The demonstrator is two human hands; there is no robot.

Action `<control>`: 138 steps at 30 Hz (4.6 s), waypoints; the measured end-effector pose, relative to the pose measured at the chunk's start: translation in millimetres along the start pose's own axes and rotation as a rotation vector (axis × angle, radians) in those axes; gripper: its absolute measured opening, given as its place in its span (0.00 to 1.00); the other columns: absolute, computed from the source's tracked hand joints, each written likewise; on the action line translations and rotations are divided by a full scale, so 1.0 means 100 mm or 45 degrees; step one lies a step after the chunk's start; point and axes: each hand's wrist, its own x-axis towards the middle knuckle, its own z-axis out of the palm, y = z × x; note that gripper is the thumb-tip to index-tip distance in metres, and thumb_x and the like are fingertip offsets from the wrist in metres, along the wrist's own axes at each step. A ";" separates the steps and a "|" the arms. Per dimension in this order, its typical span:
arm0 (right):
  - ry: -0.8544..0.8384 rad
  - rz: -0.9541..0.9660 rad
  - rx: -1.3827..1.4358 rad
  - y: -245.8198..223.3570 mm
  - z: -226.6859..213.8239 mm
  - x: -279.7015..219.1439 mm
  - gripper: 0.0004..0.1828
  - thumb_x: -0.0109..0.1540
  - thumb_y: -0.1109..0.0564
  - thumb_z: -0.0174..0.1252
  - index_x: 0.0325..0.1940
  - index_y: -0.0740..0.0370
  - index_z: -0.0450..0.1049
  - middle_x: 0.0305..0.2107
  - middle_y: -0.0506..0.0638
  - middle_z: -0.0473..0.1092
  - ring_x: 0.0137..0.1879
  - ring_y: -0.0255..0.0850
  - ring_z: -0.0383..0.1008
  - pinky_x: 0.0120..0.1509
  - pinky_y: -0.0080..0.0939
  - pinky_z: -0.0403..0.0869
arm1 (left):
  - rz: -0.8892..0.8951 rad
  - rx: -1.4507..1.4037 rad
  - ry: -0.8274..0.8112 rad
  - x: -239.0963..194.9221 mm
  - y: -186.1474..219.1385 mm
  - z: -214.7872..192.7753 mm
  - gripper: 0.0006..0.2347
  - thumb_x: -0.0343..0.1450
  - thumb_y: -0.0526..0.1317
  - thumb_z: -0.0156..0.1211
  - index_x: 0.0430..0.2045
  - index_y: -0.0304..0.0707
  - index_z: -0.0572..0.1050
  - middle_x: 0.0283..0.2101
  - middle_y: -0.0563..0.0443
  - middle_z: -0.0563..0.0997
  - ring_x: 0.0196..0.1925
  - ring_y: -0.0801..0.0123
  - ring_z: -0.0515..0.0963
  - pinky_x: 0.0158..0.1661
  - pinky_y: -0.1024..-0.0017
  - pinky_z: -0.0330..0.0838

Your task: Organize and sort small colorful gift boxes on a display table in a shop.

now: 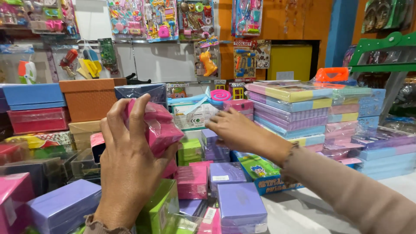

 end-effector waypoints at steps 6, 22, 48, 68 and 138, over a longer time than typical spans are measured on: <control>-0.768 0.155 0.562 -0.40 -0.72 -0.20 0.36 0.58 0.30 0.59 0.64 0.53 0.71 0.47 0.59 0.77 0.54 0.54 0.78 0.57 0.54 0.74 | -0.052 0.011 -0.046 -0.01 -0.02 0.02 0.45 0.52 0.45 0.80 0.65 0.44 0.59 0.62 0.37 0.61 0.62 0.39 0.64 0.45 0.50 0.74; -0.376 0.178 0.608 0.19 -0.19 0.12 0.40 0.53 0.51 0.69 0.67 0.52 0.61 0.50 0.57 0.71 0.58 0.50 0.72 0.61 0.50 0.70 | -0.022 0.043 -0.022 -0.02 -0.04 0.04 0.44 0.53 0.46 0.80 0.65 0.43 0.60 0.62 0.36 0.62 0.61 0.39 0.65 0.45 0.50 0.74; -0.247 0.102 -0.271 0.08 0.43 0.28 0.50 0.49 0.42 0.74 0.68 0.66 0.62 0.42 0.56 0.77 0.60 0.51 0.71 0.76 0.64 0.52 | -0.059 0.017 0.022 0.00 -0.11 0.02 0.44 0.52 0.46 0.80 0.64 0.44 0.60 0.62 0.36 0.62 0.62 0.39 0.65 0.45 0.51 0.75; -0.207 0.021 -0.319 -0.33 0.36 0.21 0.76 0.38 0.41 0.80 0.79 0.51 0.38 0.68 0.63 0.57 0.68 0.56 0.61 0.73 0.64 0.54 | -0.099 0.025 -0.037 0.00 -0.20 0.02 0.43 0.53 0.46 0.79 0.63 0.44 0.60 0.60 0.38 0.62 0.61 0.41 0.66 0.42 0.54 0.78; -0.636 -0.045 0.959 -0.56 -0.27 0.06 0.38 0.56 0.30 0.61 0.56 0.60 0.73 0.30 0.57 0.78 0.37 0.51 0.79 0.42 0.50 0.75 | -0.192 0.148 -0.110 0.02 -0.18 0.18 0.45 0.50 0.48 0.80 0.63 0.46 0.60 0.61 0.38 0.61 0.63 0.39 0.65 0.48 0.46 0.72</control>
